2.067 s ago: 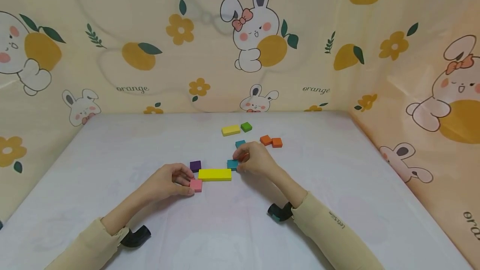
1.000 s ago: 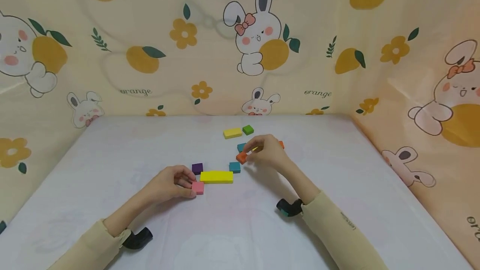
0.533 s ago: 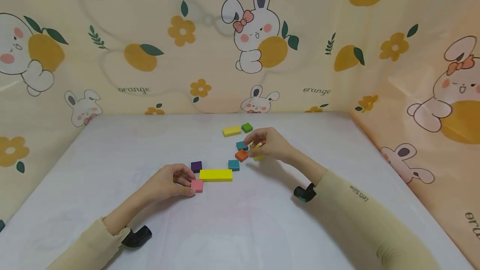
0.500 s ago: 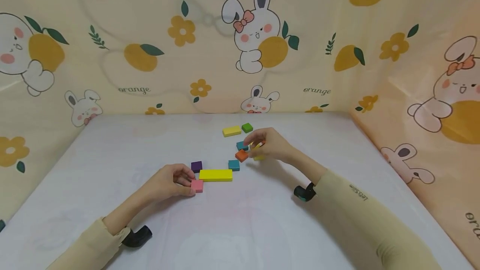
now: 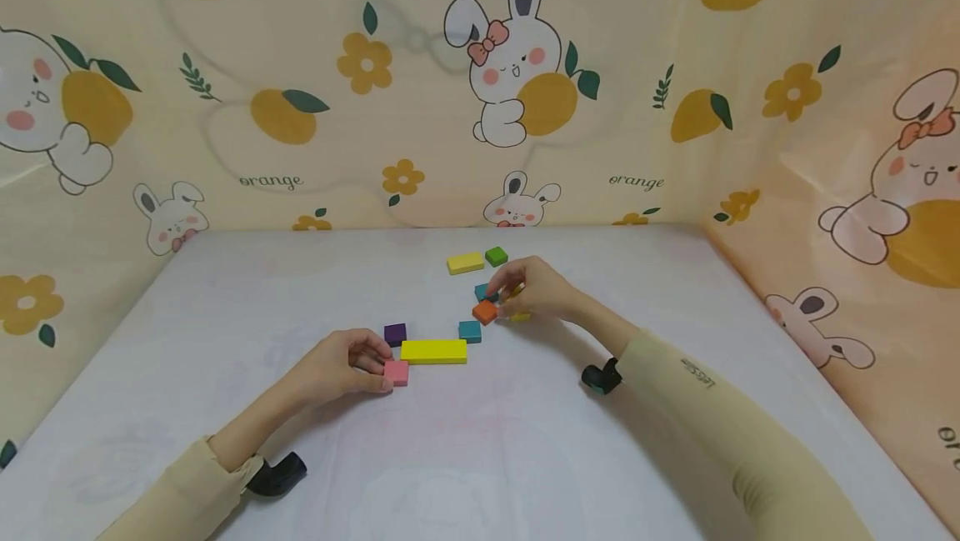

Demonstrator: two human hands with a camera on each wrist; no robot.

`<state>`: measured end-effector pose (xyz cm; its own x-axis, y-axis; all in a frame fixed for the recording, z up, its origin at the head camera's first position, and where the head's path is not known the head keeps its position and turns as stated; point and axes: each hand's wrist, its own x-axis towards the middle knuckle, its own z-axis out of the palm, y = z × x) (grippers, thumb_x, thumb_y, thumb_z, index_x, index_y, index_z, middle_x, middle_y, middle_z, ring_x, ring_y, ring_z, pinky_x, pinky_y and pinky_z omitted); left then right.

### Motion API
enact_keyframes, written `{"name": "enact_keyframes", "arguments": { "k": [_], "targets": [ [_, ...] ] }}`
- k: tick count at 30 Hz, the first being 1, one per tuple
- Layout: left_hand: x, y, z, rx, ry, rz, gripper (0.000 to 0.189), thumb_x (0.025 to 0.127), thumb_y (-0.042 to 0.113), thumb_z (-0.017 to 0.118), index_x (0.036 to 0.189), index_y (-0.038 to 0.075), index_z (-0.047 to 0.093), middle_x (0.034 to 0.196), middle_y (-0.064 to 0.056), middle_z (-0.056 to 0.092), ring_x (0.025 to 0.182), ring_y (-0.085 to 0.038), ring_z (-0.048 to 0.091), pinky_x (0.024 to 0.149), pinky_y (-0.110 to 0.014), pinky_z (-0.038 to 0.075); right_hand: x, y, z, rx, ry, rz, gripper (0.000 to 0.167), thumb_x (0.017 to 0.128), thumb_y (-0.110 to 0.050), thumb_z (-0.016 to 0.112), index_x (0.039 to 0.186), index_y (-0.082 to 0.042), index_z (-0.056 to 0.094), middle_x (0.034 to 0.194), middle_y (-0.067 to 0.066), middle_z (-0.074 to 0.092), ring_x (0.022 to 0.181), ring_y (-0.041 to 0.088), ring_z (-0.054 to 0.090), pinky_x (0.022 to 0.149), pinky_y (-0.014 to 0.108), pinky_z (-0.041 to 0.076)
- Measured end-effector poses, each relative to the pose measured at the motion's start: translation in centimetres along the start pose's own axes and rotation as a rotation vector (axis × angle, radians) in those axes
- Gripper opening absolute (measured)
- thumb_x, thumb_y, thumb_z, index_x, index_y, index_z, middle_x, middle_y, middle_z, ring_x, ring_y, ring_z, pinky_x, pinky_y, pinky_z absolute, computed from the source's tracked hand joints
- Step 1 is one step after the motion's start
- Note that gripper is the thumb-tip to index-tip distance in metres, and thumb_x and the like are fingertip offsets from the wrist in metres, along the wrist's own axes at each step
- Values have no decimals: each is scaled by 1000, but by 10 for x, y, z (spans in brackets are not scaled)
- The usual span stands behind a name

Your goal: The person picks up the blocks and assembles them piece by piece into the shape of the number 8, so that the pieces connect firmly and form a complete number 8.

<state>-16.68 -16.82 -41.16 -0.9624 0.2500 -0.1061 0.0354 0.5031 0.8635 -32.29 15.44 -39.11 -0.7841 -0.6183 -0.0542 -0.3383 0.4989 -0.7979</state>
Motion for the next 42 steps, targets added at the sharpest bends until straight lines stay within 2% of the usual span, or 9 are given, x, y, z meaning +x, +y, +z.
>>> {"name": "enact_keyframes", "arguments": {
  "k": [6,10,21,24,28,34,42],
  "targets": [
    [0,0,-1,-12,2,1,37,75,12,87,104,7,65,92,-1,67,83,-16,65,82,-34,53,3,-1,1,-1,-23,1,31,73,0,85,101,-8,73,90,12,68,79,26,55,66,29,46],
    [0,-1,-1,-12,1,-8,37,75,12,87,104,7,65,92,-1,67,83,-16,65,81,-34,53,5,-2,2,-11,-34,7,32,73,1,84,101,-8,73,88,13,66,76,24,53,64,27,43],
    [0,-1,0,-27,-6,-6,36,75,11,86,104,6,65,92,-1,67,83,-17,65,81,-33,53,9,-2,1,35,-85,23,37,72,4,84,106,0,69,101,16,67,81,27,52,66,24,43],
    [0,0,0,-29,-10,0,37,75,11,86,104,6,65,92,-2,67,83,-17,65,81,-33,53,8,-1,0,39,-88,42,39,72,2,86,107,-2,70,102,16,67,79,26,52,65,24,43],
    [-1,0,0,-30,-14,11,37,75,11,86,104,5,65,92,-2,67,83,-16,65,81,-33,53,6,-3,0,23,-92,49,39,71,-1,87,105,-8,72,98,13,66,76,24,52,63,25,42],
    [-1,1,0,-23,-8,2,36,76,11,86,104,5,65,92,-2,67,83,-17,65,81,-34,53,6,-2,3,-6,-93,30,36,72,0,86,103,-10,74,88,18,61,73,23,50,60,25,38],
    [-2,2,0,-26,-13,10,36,76,10,86,104,5,64,92,-2,67,83,-17,65,81,-34,53,6,0,4,1,-78,52,35,71,1,86,103,-10,73,89,14,62,74,23,51,61,25,40]
  ]
}}
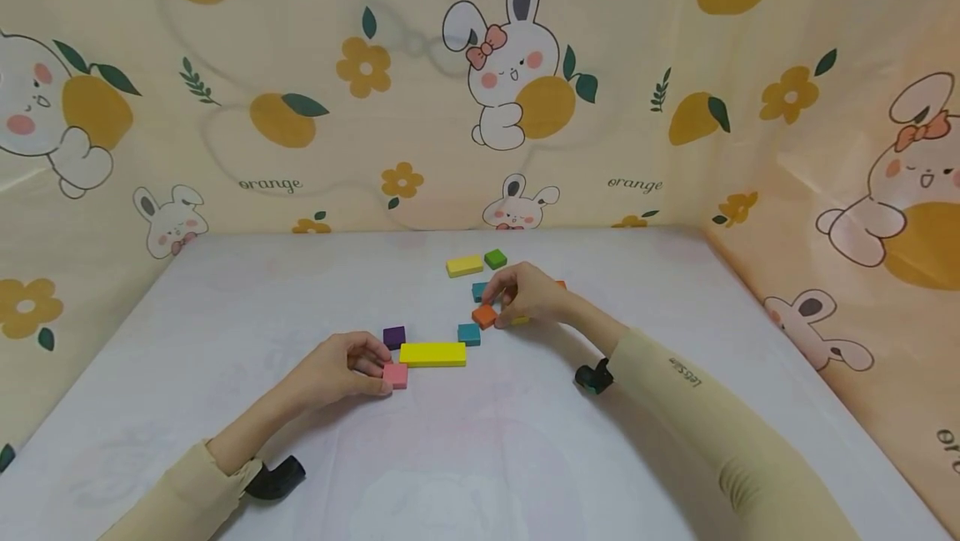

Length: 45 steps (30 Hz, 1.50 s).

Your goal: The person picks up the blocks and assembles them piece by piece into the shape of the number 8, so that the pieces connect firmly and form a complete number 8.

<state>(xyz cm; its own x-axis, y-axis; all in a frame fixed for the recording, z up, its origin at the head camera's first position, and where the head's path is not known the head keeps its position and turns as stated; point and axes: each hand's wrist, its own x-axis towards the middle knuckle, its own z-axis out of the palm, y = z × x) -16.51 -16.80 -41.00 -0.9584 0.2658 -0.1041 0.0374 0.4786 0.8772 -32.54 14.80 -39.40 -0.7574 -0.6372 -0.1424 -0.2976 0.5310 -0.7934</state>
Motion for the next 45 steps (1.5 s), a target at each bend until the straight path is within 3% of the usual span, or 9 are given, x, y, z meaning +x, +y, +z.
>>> {"name": "enact_keyframes", "arguments": {
  "k": [7,21,28,34,45],
  "targets": [
    [-1,-2,0,5,1,11,36,76,12,86,104,5,65,93,-2,67,83,-16,65,82,-35,52,0,1,0,17,3,-1,35,71,2,86,103,-5,72,87,18,60,75,25,50,61,25,40],
    [0,-3,0,11,12,9,36,76,13,86,104,6,65,94,-2,67,84,-16,66,82,-35,53,-2,-1,-2,21,43,-4,34,72,-1,86,101,-10,73,90,16,64,78,27,54,64,27,45],
    [0,-3,0,3,12,10,36,76,12,86,104,6,65,94,-2,67,84,-16,65,82,-34,53,-4,0,-5,15,113,34,36,70,-6,89,101,-15,74,95,6,69,87,28,59,74,34,51],
    [0,-2,1,6,13,-4,36,76,12,86,104,6,65,93,-2,66,84,-16,66,82,-35,53,-8,-1,-6,45,147,60,36,71,-5,87,104,-12,72,101,5,70,89,29,60,75,33,53],
    [0,1,1,16,24,-15,35,76,12,86,103,6,65,93,-2,67,84,-15,66,82,-35,53,-21,-10,0,84,264,-2,36,76,-5,85,109,-7,69,108,7,68,97,28,60,85,34,51]
  ]
}}
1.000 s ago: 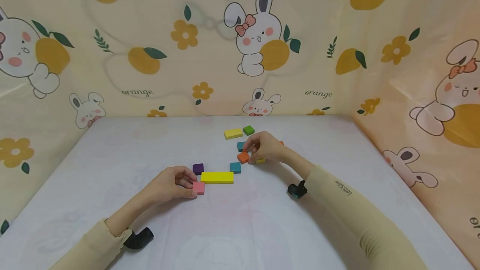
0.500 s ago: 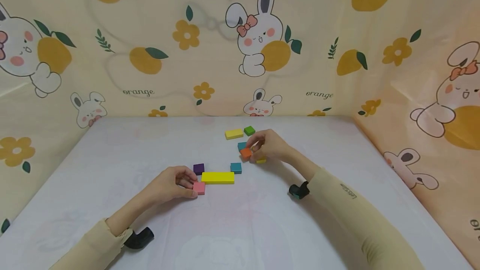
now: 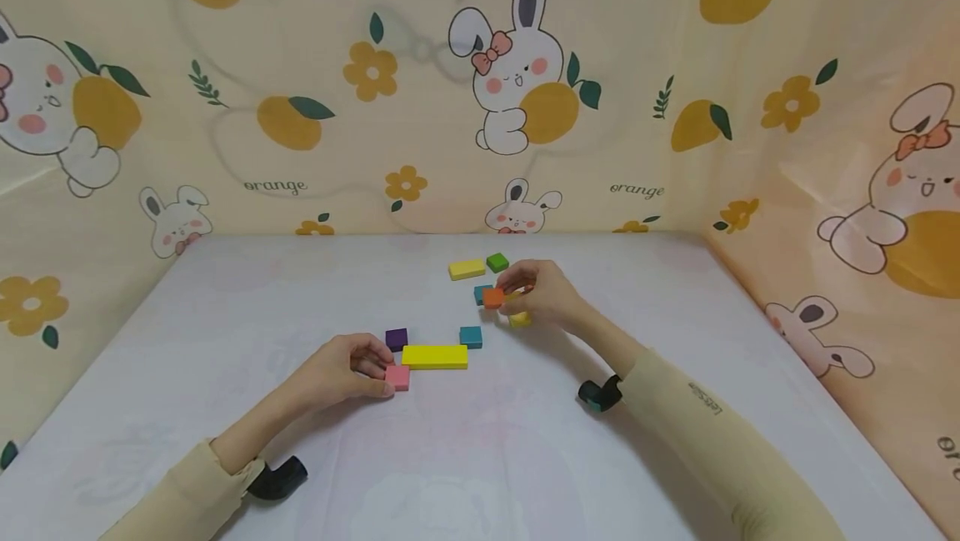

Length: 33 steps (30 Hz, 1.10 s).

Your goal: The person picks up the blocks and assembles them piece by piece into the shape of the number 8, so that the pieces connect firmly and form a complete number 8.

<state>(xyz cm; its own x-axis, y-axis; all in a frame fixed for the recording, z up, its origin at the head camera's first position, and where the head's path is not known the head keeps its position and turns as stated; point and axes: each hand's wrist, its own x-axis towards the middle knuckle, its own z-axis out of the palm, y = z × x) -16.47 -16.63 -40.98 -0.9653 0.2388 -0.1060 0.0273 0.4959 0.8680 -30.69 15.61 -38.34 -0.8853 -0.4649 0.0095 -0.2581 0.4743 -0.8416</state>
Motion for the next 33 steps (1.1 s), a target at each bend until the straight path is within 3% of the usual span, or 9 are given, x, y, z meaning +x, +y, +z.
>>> {"name": "enact_keyframes", "arguments": {
  "k": [6,15,19,25,33],
  "targets": [
    [0,-1,0,-3,-7,20,36,76,12,86,104,6,65,93,-2,67,84,-15,66,83,-36,53,-19,-7,0,92,90,-6,38,75,-9,86,108,-8,69,106,6,69,99,30,63,83,30,52],
    [-1,-1,-1,-9,-6,22,36,76,12,87,104,6,65,93,-2,67,84,-16,66,82,-35,52,-59,-35,16,208,100,55,43,73,-8,87,111,-2,68,104,12,68,97,31,63,79,28,54],
    [0,-2,-2,-12,-9,25,36,75,12,87,104,5,65,92,-1,68,83,-16,66,82,-35,52,-67,-36,29,198,59,75,47,71,-6,88,112,3,66,103,11,67,97,32,62,79,27,53],
    [0,-2,0,-18,-23,18,37,76,11,86,105,4,65,91,-2,68,82,-17,65,81,-34,52,-72,-34,43,90,-56,132,38,71,-7,88,103,-3,69,92,9,66,85,27,60,74,30,52],
    [1,-2,0,-18,-15,17,36,75,11,86,104,6,65,91,-2,68,82,-17,65,81,-34,52,-71,-36,52,69,-96,153,34,69,-2,88,97,-6,70,90,8,66,75,25,61,69,30,52]
  ]
}}
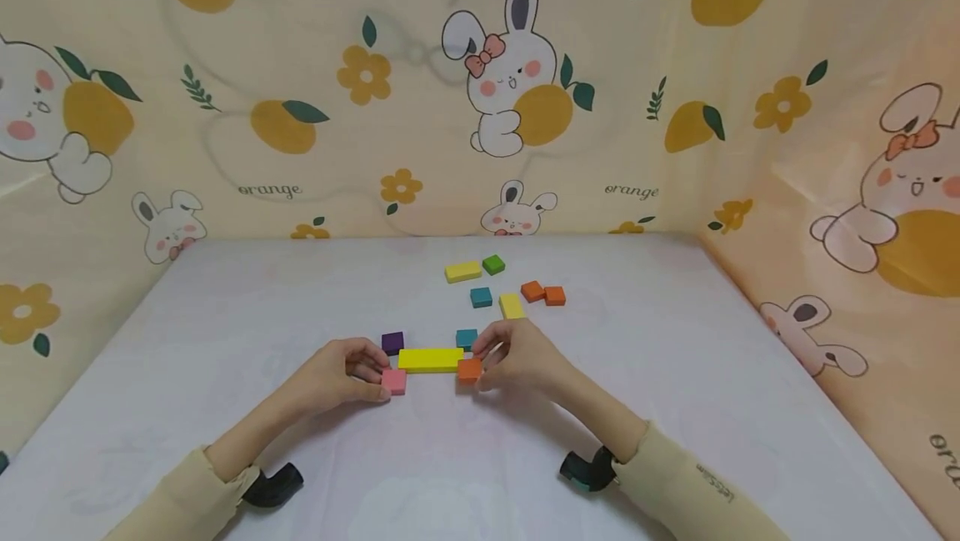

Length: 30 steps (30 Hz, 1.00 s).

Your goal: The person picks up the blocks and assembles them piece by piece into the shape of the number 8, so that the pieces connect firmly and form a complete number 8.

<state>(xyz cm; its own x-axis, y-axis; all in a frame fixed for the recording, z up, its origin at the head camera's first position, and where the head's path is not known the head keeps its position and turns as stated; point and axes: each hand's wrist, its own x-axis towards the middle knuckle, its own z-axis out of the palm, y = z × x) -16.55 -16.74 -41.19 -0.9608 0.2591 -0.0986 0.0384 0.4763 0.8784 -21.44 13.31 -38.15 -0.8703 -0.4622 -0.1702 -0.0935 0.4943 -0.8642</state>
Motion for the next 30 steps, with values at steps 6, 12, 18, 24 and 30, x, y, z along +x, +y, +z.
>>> {"name": "enact_keyframes", "arguments": {
  "k": [6,12,18,24,30],
  "targets": [
    [0,0,0,4,7,-5,37,75,12,87,104,6,65,90,-1,68,81,-16,65,82,-34,52,4,-2,5,-41,9,14,34,66,-3,90,94,-9,71,90,5,67,72,24,61,67,30,52],
    [-1,0,-1,4,2,-2,37,75,13,87,104,6,65,90,-1,68,81,-16,65,82,-35,52,5,0,8,-68,-11,8,35,65,-1,90,93,-8,70,88,5,67,71,23,61,67,32,52],
    [-2,-1,0,5,-1,-1,36,76,11,86,104,5,65,90,-1,68,82,-16,65,81,-35,52,7,5,9,-101,-29,-11,35,66,-5,91,94,-8,70,89,6,67,74,22,61,68,32,52],
    [-1,-1,1,8,1,-6,36,76,11,86,104,6,65,90,-1,68,82,-16,65,82,-35,52,6,4,10,-120,-16,-9,34,67,-4,91,93,-9,70,89,4,67,75,22,61,69,31,53],
    [0,-1,1,6,10,-9,36,76,10,86,104,6,65,90,-1,68,81,-16,64,81,-34,53,6,2,10,-139,2,0,32,67,-4,91,92,-10,71,88,3,67,75,22,61,69,31,53]
  ]
}}
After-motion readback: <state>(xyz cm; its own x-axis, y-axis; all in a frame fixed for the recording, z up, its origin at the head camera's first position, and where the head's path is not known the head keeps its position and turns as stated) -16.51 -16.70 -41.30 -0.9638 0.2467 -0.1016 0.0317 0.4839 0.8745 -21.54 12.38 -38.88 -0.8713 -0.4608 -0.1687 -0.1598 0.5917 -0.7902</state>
